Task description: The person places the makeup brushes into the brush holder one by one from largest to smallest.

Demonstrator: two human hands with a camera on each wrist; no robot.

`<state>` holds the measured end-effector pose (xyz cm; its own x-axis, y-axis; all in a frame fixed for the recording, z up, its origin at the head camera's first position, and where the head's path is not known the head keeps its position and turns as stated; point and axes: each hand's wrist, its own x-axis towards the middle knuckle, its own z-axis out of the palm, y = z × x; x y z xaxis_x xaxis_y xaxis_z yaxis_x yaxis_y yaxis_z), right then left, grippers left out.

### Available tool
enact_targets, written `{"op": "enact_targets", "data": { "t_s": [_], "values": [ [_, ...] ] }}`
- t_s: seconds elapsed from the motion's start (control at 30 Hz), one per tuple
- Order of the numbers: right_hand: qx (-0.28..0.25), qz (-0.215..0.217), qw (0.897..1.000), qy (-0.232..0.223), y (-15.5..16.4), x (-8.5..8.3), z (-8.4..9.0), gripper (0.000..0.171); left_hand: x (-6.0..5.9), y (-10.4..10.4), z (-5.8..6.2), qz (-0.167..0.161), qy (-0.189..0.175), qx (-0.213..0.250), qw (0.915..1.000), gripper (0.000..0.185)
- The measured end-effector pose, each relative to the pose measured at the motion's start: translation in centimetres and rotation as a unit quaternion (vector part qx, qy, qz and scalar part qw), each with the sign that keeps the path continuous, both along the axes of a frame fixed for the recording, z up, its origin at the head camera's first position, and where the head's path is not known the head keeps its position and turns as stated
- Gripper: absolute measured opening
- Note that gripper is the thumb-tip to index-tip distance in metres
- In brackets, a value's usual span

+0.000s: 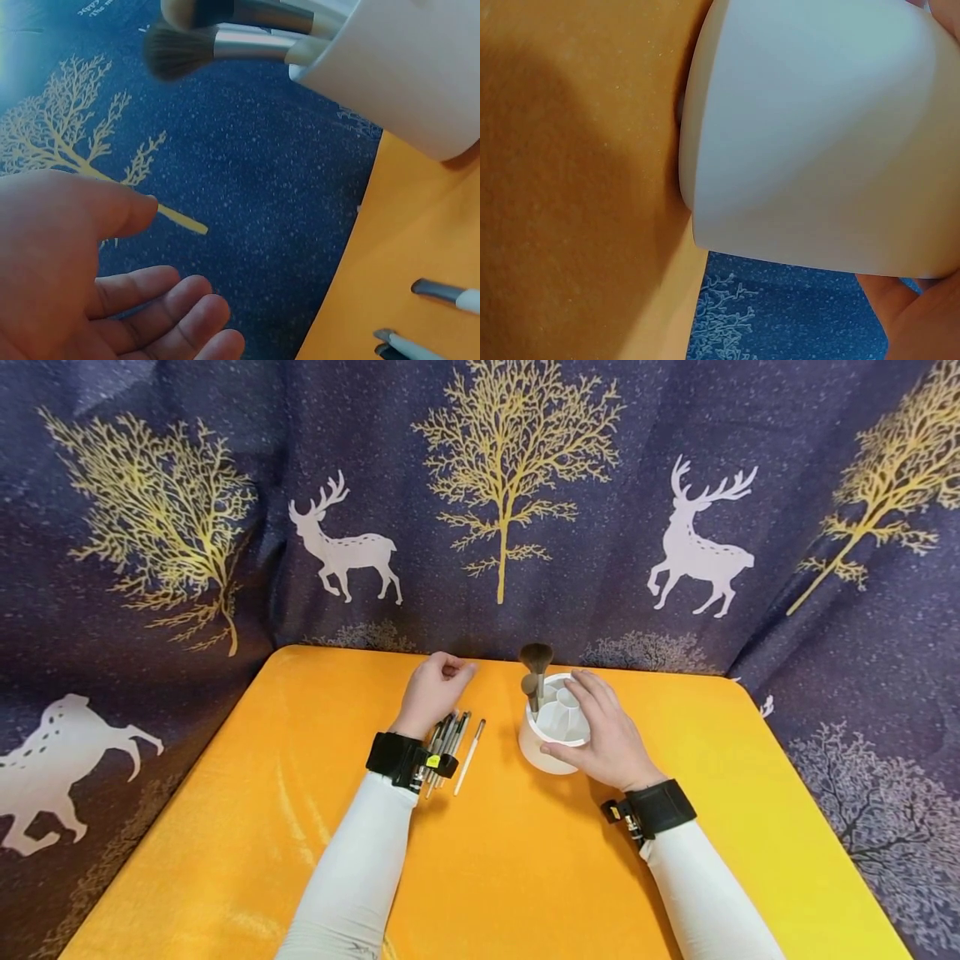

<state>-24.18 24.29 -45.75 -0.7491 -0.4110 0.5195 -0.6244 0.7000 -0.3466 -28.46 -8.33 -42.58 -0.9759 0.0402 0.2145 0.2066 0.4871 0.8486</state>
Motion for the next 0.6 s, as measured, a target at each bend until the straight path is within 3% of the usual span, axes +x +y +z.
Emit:
{"op": "enact_targets", "data": {
  "t_s": [0.6],
  "values": [
    [-0.001,0.0,1.0,0.001,0.1,0.0,-0.2,0.11,-0.5,-1.3,-0.9,-0.009,-0.047,-0.057,0.9972,0.046]
  ]
}}
